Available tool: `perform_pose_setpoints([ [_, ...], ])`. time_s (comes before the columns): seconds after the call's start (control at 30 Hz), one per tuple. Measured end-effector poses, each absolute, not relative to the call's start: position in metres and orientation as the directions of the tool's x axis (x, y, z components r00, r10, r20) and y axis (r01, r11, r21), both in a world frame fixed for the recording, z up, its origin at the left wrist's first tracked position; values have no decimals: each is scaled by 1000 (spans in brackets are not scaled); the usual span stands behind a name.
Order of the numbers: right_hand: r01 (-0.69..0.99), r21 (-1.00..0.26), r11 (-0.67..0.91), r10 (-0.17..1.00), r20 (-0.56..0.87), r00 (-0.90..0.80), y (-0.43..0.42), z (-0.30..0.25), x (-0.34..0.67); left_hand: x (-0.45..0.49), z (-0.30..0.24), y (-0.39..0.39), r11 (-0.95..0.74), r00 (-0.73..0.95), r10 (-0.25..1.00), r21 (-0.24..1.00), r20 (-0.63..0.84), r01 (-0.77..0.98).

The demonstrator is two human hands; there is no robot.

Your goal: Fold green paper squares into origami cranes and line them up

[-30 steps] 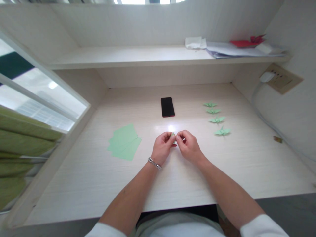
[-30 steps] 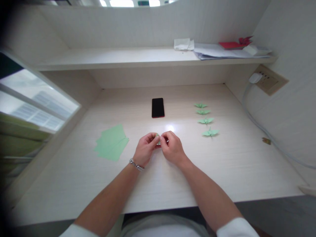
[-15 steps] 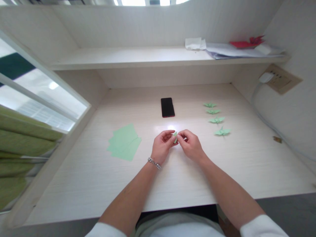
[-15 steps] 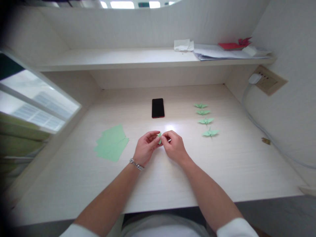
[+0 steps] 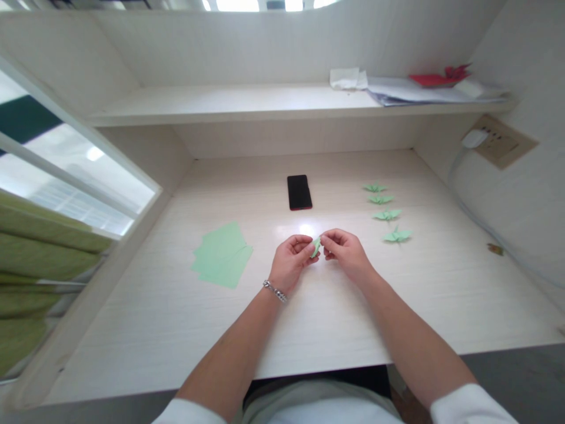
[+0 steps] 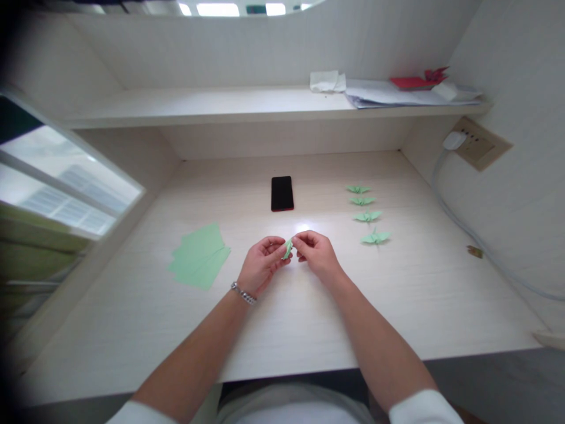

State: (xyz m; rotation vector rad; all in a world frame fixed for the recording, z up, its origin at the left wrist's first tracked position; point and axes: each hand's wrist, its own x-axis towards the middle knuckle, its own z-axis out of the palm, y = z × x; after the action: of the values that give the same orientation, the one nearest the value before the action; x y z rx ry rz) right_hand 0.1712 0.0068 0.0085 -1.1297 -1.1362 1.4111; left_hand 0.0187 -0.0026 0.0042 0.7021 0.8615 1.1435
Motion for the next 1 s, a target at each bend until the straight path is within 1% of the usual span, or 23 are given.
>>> perform_pose_setpoints([
  [0.17,-77,-996,-51,992,-41,-121,6,9,172,18,4,-3,282,186,958,838,-218,-468],
  [0.33,-16,-999,-32,986,-29,-167,6,8,171,17,4,-2,280,174,959,843,-224,-460],
  [0.5,-34,-998,-51,973,-42,-228,5,5,168,16,2,-2,283,197,957,846,-215,-451],
  [0.57,-14,-1000,-20,976,-16,-218,4,4,167,16,0,-1,249,162,967,874,-197,-417],
  [0.67,141,-985,96,988,77,-136,1,4,165,16,-2,2,126,39,992,961,-120,-247],
  [0.73,263,-949,172,984,152,-95,-1,4,164,16,-2,3,67,5,998,988,-67,-141],
  [0.77,305,-931,201,979,184,-85,-2,5,163,16,-1,3,58,2,998,989,-58,-133],
  [0.87,368,-894,255,967,243,-82,-3,5,162,16,0,3,72,3,997,980,-73,-185],
  [1.0,427,-854,299,953,285,-98,-4,6,162,17,0,1,85,77,994,980,-72,-178],
])
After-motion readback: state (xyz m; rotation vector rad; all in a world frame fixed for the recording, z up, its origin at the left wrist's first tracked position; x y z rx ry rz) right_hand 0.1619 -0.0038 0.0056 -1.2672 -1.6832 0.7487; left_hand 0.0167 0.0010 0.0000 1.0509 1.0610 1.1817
